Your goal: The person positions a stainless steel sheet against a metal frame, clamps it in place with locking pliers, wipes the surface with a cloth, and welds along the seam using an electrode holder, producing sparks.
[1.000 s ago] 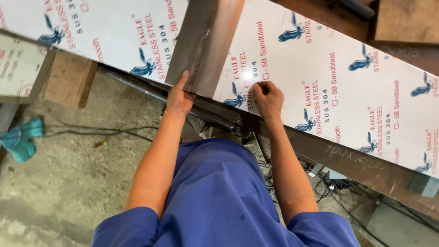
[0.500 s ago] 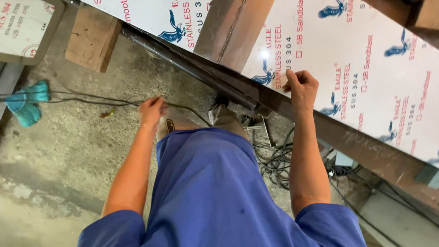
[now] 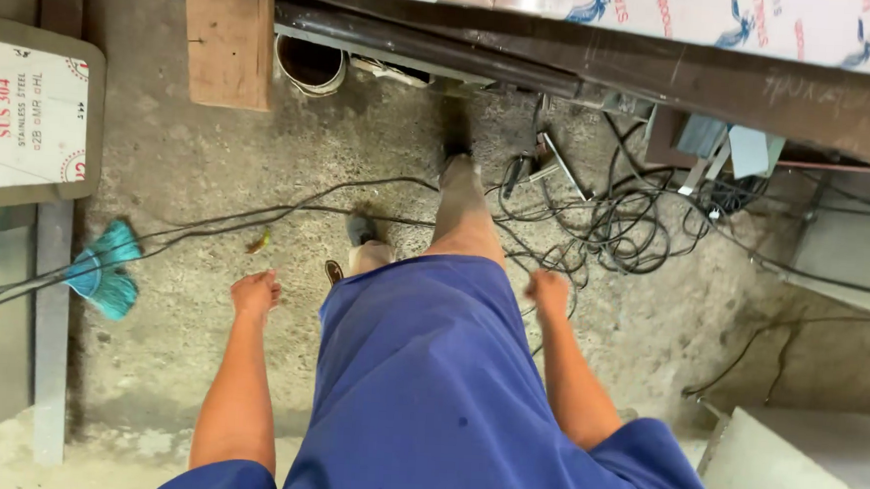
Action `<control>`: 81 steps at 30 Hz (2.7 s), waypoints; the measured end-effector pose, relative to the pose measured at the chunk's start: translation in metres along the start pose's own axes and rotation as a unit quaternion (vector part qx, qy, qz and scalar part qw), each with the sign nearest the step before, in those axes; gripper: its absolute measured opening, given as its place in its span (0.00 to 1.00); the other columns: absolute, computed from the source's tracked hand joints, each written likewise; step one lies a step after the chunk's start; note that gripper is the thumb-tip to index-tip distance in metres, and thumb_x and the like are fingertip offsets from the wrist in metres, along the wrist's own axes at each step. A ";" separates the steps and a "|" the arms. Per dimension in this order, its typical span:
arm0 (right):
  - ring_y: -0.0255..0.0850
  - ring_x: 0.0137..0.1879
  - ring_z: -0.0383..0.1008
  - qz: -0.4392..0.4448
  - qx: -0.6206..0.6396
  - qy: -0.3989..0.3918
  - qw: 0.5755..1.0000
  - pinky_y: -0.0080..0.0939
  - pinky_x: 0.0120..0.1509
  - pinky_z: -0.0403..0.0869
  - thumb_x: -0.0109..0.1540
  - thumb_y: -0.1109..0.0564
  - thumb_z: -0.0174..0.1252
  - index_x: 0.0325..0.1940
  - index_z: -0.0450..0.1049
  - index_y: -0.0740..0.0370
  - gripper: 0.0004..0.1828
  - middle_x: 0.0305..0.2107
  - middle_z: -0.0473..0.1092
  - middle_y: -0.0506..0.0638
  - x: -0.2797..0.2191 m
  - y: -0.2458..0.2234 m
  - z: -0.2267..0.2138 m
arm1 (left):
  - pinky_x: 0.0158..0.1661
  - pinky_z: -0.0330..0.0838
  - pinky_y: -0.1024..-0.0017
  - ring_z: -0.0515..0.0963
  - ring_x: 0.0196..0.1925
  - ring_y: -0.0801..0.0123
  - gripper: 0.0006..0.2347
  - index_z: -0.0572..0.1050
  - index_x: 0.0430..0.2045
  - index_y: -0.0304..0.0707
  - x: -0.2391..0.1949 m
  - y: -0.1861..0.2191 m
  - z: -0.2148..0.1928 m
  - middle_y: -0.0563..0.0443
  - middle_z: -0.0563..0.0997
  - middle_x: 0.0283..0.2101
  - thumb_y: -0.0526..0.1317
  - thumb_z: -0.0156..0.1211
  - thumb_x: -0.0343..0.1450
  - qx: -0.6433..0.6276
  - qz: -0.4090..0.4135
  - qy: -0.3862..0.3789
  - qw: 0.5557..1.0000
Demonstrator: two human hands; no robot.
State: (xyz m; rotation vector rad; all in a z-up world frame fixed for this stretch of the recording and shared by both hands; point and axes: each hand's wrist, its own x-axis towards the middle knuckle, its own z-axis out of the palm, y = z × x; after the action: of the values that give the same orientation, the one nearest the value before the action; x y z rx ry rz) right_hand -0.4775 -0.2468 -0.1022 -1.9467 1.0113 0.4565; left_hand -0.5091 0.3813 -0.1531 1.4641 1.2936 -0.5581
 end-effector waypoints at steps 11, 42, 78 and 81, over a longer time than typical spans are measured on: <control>0.58 0.35 0.83 0.161 -0.129 -0.014 0.978 0.58 0.39 0.80 0.62 0.46 0.62 0.31 0.78 0.65 0.19 0.28 0.79 0.65 -0.042 0.119 0.046 | 0.30 0.77 0.68 0.82 0.30 0.66 0.11 0.78 0.42 0.34 0.005 -0.012 -0.001 0.46 0.84 0.34 0.43 0.62 0.73 0.006 0.048 -0.035 0.998; 0.41 0.23 0.73 0.114 0.036 -0.097 0.988 0.44 0.28 0.73 0.51 0.62 0.66 0.42 0.83 0.64 0.15 0.25 0.78 0.53 -0.077 0.390 0.003 | 0.30 0.77 0.64 0.83 0.32 0.59 0.14 0.80 0.42 0.29 -0.107 -0.135 -0.006 0.40 0.84 0.35 0.43 0.66 0.72 0.180 0.087 -0.024 0.980; 0.31 0.33 0.72 -0.389 0.106 -0.009 0.915 0.32 0.39 0.72 0.67 0.58 0.62 0.44 0.78 0.66 0.07 0.28 0.74 0.46 -0.176 -0.406 0.378 | 0.31 0.74 0.69 0.83 0.32 0.67 0.14 0.81 0.45 0.36 0.164 0.070 -0.306 0.46 0.85 0.34 0.46 0.63 0.71 -0.051 0.077 0.020 0.996; 0.32 0.35 0.72 -0.428 0.096 0.043 0.898 0.33 0.42 0.73 0.67 0.59 0.63 0.45 0.78 0.66 0.07 0.31 0.73 0.48 -0.170 -0.499 0.409 | 0.32 0.76 0.71 0.85 0.31 0.69 0.14 0.82 0.41 0.35 0.193 0.190 -0.319 0.48 0.86 0.32 0.46 0.65 0.69 -0.004 0.160 0.069 0.985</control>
State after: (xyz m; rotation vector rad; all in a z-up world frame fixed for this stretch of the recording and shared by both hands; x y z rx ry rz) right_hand -0.1555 0.3187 0.0462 -2.0132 0.1586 -0.2247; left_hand -0.3678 0.7755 -0.1367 1.6847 1.1317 -0.2429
